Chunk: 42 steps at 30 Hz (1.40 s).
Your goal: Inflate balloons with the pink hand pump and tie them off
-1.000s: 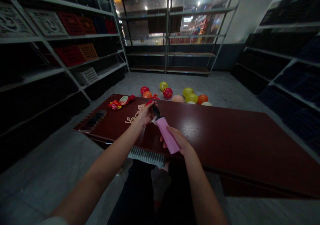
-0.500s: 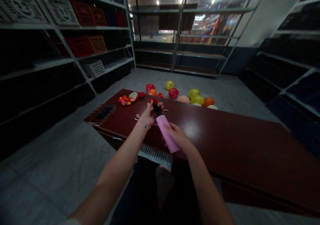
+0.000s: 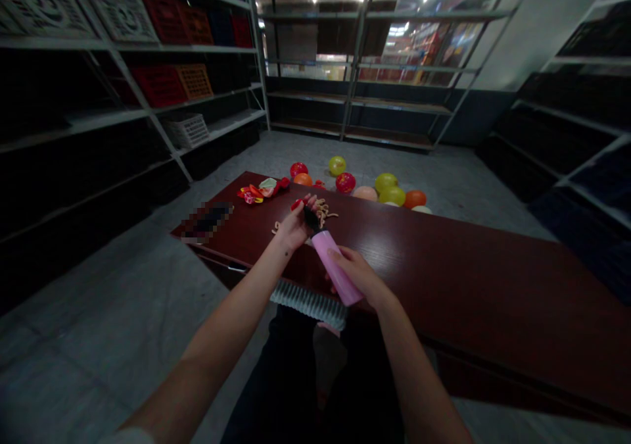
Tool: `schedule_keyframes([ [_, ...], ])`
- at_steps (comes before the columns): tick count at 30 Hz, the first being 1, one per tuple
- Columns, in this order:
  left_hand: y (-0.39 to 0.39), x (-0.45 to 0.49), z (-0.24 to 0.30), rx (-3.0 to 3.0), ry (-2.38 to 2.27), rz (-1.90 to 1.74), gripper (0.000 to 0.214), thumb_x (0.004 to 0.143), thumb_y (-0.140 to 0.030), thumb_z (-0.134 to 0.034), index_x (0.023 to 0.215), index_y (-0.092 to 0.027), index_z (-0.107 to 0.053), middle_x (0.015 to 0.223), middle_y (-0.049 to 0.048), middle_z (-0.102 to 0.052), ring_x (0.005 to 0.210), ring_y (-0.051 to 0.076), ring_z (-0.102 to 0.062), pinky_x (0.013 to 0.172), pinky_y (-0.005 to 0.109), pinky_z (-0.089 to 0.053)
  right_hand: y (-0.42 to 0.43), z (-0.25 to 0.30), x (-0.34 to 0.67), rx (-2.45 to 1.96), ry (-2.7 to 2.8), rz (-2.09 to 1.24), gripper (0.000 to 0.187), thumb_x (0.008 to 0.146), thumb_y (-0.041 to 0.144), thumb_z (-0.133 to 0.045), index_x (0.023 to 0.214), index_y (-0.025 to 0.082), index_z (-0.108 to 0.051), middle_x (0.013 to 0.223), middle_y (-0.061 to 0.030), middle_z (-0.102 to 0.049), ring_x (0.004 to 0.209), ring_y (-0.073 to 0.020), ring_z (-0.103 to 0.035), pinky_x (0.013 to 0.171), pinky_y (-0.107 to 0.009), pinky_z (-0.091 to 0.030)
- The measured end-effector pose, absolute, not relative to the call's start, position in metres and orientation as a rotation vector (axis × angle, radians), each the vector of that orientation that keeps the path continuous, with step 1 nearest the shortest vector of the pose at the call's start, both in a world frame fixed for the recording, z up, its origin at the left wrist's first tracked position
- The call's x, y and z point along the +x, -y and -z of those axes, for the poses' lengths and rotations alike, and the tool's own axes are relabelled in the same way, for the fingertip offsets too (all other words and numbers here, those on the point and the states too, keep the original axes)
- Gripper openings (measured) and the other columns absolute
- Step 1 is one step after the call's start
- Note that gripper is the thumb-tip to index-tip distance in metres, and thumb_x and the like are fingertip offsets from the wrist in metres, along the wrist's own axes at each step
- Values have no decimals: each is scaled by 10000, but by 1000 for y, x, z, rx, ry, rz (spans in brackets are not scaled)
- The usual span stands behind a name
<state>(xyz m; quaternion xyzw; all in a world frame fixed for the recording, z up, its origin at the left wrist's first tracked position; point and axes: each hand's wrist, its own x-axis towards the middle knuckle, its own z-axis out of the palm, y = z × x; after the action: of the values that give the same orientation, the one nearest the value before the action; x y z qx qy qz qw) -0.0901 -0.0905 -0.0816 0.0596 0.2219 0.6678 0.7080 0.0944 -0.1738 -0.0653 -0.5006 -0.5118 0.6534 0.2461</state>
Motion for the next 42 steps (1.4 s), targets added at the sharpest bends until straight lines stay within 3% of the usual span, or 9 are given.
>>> schedule_keyframes([
  [4,88,-101,76,192,-467,-1417,247,1030,-120,-449,1001,-152,-692,831,58,-688,721,135,-650,808,284,-561,166,73,106,-1258,1356,-1904,311,952,476,-601,1094,199,-612,738,-48,-743,502,-164,-669,441,-235,-524],
  [10,89,-101,76,386,-603,-1360,191,1039,-213,-519,1008,-148,-695,878,60,-726,747,144,-689,689,254,-527,139,104,118,-1029,1334,-1983,416,870,576,-665,983,177,-639,749,-68,-741,505,-164,-655,459,-244,-502],
  [15,94,-83,86,506,-697,-1417,239,1026,-341,-569,1049,-158,-722,978,77,-759,789,156,-711,701,253,-516,135,116,122,-916,1249,-2064,460,891,616,-615,1057,187,-630,756,-54,-729,519,-161,-643,488,-245,-481],
  [23,87,-72,66,497,-670,-1370,293,1012,-350,-564,1139,-154,-741,1053,105,-777,865,186,-719,811,310,-542,144,115,125,-919,1210,-2068,504,945,639,-508,1145,188,-608,736,-38,-703,522,-151,-607,499,-234,-459],
  [30,72,-63,67,536,-689,-1398,219,1034,-272,-573,1025,-133,-743,943,75,-776,750,124,-685,730,227,-531,140,119,128,-824,1158,-2158,523,953,627,-506,1206,179,-604,735,-21,-710,506,-147,-616,480,-231,-458],
  [36,77,-77,81,523,-615,-1289,163,1007,-226,-601,1072,-149,-729,1021,80,-767,855,157,-716,798,283,-566,139,119,129,-791,1162,-2192,536,960,635,-488,1170,172,-657,718,-38,-723,494,-157,-624,475,-248,-473],
  [39,78,-83,76,447,-509,-1289,170,992,-191,-597,1102,-154,-721,908,67,-741,864,170,-718,824,305,-574,139,116,127,-804,1171,-2229,531,970,635,-463,1183,187,-652,745,-35,-728,503,-150,-630,480,-241,-475],
  [42,77,-82,70,375,-412,-1295,201,1020,-213,-569,1155,-150,-704,694,-1,-633,671,121,-656,795,289,-573,140,112,126,-840,1207,-2237,530,981,632,-432,1216,202,-634,762,-17,-719,514,-128,-624,494,-220,-473],
])
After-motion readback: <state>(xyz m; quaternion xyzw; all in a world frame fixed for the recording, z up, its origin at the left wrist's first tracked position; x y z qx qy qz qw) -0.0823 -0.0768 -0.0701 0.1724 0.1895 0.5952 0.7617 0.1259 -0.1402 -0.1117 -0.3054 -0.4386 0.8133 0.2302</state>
